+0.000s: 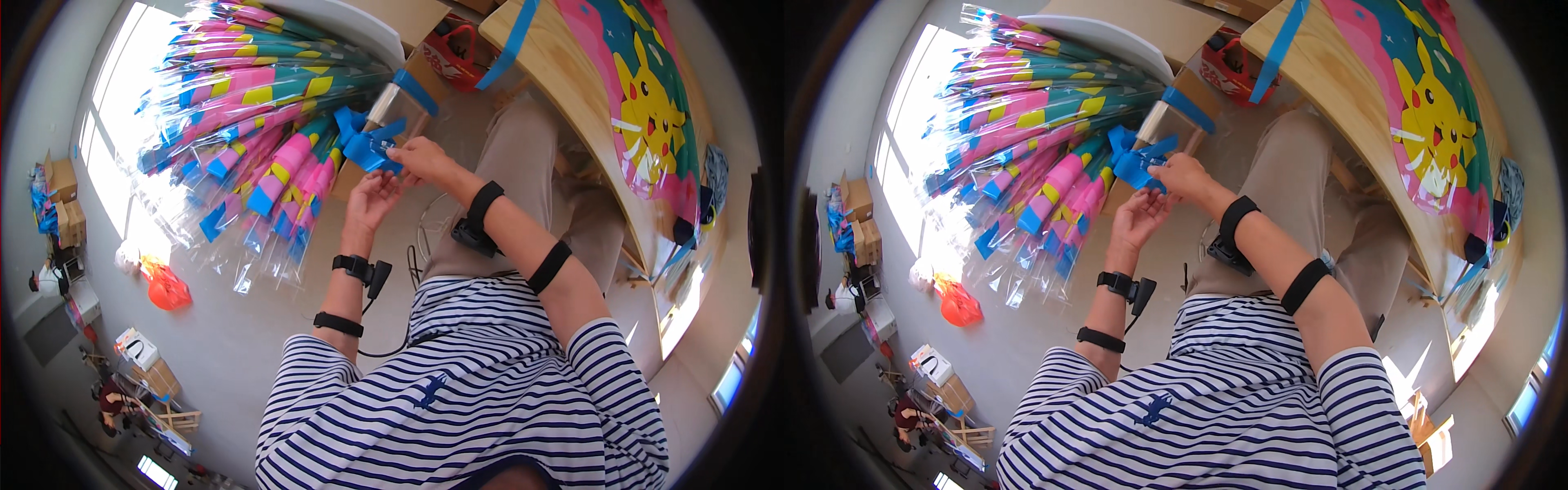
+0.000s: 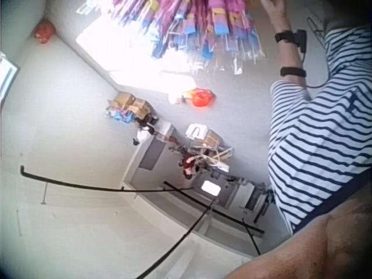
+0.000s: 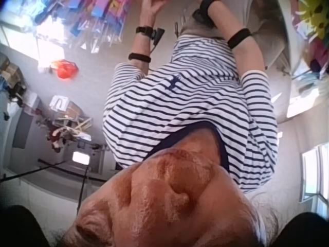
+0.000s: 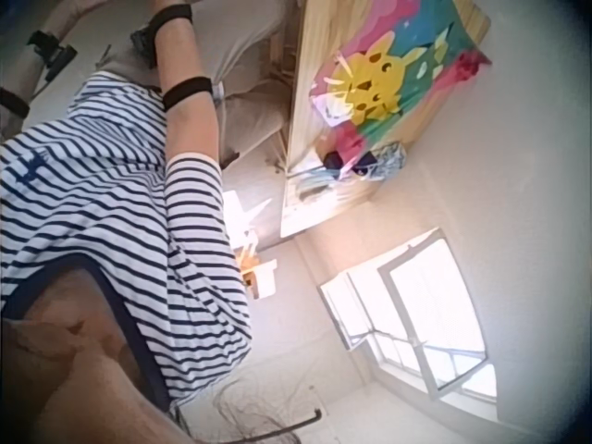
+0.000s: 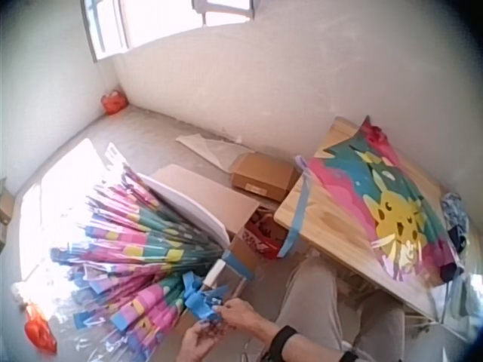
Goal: Assembling a plastic kite featuring a character design by attaching blue plastic strips and tape.
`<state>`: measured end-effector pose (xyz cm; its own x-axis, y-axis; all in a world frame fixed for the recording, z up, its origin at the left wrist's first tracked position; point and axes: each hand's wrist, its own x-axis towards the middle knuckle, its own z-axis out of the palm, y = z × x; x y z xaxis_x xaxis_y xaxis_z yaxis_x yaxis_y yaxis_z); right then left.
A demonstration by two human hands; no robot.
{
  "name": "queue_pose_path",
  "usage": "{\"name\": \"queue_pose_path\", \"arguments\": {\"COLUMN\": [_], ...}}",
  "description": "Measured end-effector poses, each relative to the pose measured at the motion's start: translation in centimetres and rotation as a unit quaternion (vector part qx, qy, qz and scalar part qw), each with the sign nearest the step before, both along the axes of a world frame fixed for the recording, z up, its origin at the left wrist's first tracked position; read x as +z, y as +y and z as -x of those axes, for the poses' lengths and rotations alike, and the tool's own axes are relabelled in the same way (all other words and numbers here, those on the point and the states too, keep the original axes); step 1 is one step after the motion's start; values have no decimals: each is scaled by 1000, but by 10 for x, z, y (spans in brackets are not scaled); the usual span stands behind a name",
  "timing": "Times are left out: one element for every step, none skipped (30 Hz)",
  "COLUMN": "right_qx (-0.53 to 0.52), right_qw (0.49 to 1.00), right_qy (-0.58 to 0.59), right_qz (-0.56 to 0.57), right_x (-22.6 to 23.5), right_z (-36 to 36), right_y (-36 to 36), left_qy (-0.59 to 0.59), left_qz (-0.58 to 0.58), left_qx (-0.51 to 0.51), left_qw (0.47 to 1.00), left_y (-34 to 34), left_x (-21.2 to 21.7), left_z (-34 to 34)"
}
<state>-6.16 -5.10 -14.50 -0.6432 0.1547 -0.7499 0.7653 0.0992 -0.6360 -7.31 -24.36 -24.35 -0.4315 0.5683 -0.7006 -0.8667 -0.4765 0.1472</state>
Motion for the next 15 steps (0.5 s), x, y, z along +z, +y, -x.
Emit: {"name": "queue_pose_path", "arguments": {"right_qx": [-3, -5, -8, -12, -13, -14, -14, -14, -15, -16, -19, -16, -13, -9, -8], "right_qw": [1000, 1000, 1000, 1000, 1000, 1000, 1000, 1000, 1000, 1000, 1000, 1000, 1000, 1000, 1000], "right_qy": [3, 5, 4, 2, 0, 0, 0, -1, -1, -1, -1, 0, 0, 2, 1], "right_qz": [4, 9, 15, 20, 27, 25, 22, 19, 21, 23, 24, 18, 12, 6, 6], "right_x": [-3, -5, -7, -8, -9, -9, -9, -8, -7, -7, -8, -9, -10, -10, -9], "right_z": [-1, -1, -2, -3, -4, -5, -6, -7, -8, -8, -9, -9, -10, -9, -10], "right_y": [0, 0, 1, 2, 3, 3, 5, 6, 8, 10, 12, 14, 16, 16, 16], "left_qy": [17, 33, 33, 32, 32, -3, -39, -75, -61, -46, -31, -26, -22, -17, -6], "left_qz": [7, 15, 23, 31, 40, 64, 88, 111, 156, 201, 245, 245, 245, 245, 266], "left_qx": [2, 5, 1, -2, -5, -5, -5, -4, -17, -30, -45, -48, -50, -52, -69], "left_qw": [1000, 999, 999, 999, 999, 998, 995, 991, 986, 978, 968, 968, 968, 968, 961], "left_y": [1, 2, 2, 2, -1, -3, -6, -7, -8, -9, -10, -11, -11, -11, -11], "left_x": [-2, 0, 2, 4, 2, -1, -3, -8, -13, -18, -24, -30, -37, -42, -48], "left_z": [0, 0, 2, 4, 6, 9, 12, 12, 9, 7, 4, 2, 0, -1, -2]}}
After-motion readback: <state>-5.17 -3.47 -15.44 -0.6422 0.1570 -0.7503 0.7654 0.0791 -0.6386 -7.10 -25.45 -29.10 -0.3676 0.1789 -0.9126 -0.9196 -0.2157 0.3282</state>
